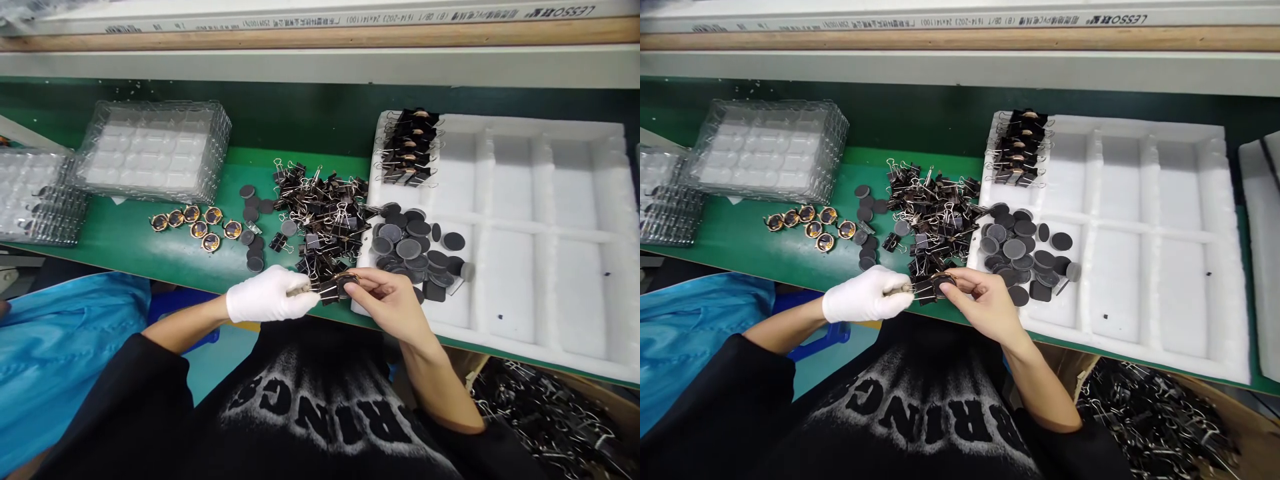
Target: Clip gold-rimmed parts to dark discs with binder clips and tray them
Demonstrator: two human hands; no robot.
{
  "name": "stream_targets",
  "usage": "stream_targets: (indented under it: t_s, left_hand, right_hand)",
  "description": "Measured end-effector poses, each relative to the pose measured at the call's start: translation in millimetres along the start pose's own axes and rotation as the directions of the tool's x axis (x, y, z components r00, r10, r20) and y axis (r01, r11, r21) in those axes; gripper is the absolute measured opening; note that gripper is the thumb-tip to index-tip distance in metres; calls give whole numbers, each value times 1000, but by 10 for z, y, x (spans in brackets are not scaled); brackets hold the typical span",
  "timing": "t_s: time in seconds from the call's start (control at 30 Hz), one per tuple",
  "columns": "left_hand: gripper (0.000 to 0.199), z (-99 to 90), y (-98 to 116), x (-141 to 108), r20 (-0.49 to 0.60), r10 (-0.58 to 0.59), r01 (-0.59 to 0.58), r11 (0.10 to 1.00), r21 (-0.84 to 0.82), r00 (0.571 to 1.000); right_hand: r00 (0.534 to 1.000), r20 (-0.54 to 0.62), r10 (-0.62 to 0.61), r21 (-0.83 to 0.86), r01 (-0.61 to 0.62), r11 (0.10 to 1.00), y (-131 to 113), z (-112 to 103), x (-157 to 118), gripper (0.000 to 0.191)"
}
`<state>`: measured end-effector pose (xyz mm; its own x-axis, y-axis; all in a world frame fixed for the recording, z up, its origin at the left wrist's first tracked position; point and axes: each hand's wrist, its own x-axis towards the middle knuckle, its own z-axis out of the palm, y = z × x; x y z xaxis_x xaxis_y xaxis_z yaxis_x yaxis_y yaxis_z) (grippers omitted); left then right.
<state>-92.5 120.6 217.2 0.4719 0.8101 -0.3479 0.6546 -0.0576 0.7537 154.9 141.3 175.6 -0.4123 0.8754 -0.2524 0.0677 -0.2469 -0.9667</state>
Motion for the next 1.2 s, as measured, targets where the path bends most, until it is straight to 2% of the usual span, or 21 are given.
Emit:
stream_targets:
  t_s: [0.07,0.1,0.13,0.17,0.23,0.27,0.3,0.33,0.4,0.43,0.5,0.57,0.63,0.67,0.73,0.8,0.9,0.97,1.1,1.2]
  left_hand:
    - [30,-51,-35,-26,42,23,-25,999,45,999]
    - [30,-83,-67,-29,24,23,-25,994,104,999]
    - [31,-114,-110,-22,-42,5,4,981,195,999]
    - [36,-141,-162,-3,-155,-25,73,948,308,988]
    - [48,-182,-281,71,-417,-60,287,813,506,907]
    - [52,-196,-341,117,-488,-57,368,735,570,871]
    - [54,-209,-397,164,-506,-49,403,673,620,861]
    - [52,-224,-444,203,-489,-41,401,635,660,871]
    - [47,-259,-504,239,-452,-19,371,603,706,892]
    - [45,-277,-514,232,-463,-2,373,595,712,886]
    - [44,-299,-494,176,-534,58,395,607,690,843]
    - [46,-275,-424,94,-612,149,354,701,619,777]
    - [47,-191,-320,27,-655,214,194,849,491,725]
    - [46,-132,-266,6,-659,223,92,908,408,718]
    - [44,-12,-176,-9,-628,208,-71,969,236,750]
    - [41,71,-130,-9,-550,195,-151,981,124,812]
    - [34,89,-126,-24,-398,191,-172,982,84,897]
    - [28,64,-121,-43,-335,148,-124,988,92,931]
    - [35,53,-30,-40,-338,42,-1,992,122,940]
    - [35,86,57,-2,-361,96,-59,992,114,927]
  right_hand:
    - [1000,-21,-10,9,10,1000,-5,21,1,22]
    - [999,-44,-14,45,16,999,-2,37,6,20]
    - [997,-75,-9,115,17,993,3,57,15,21]
    - [995,-104,9,216,13,976,11,83,26,23]
    - [988,-129,86,445,-19,895,28,150,53,30]
    - [983,-127,129,535,-41,844,33,186,65,32]
    - [979,-119,166,594,-64,802,33,222,74,34]
    - [975,-107,196,624,-87,777,29,253,79,34]
    - [967,-94,236,634,-124,763,7,295,72,32]
    - [965,-81,251,630,-145,763,-9,304,60,30]
    - [963,-47,267,616,-182,766,-42,305,25,28]
    - [968,3,251,596,-203,777,-66,300,-16,27]
    - [978,78,193,562,-203,802,-73,305,-50,29]
    - [981,122,152,542,-194,818,-70,311,-62,30]
    - [973,217,75,508,-178,843,-54,325,-77,29]
    - [958,285,23,474,-162,865,-33,324,-83,27]
    - [951,309,-31,379,-93,921,-26,277,-82,27]
    - [954,290,-80,272,-2,962,-51,227,-77,25]
    - [944,293,-149,138,112,984,-133,152,-73,21]
    - [940,302,-158,120,127,985,-172,128,-84,21]
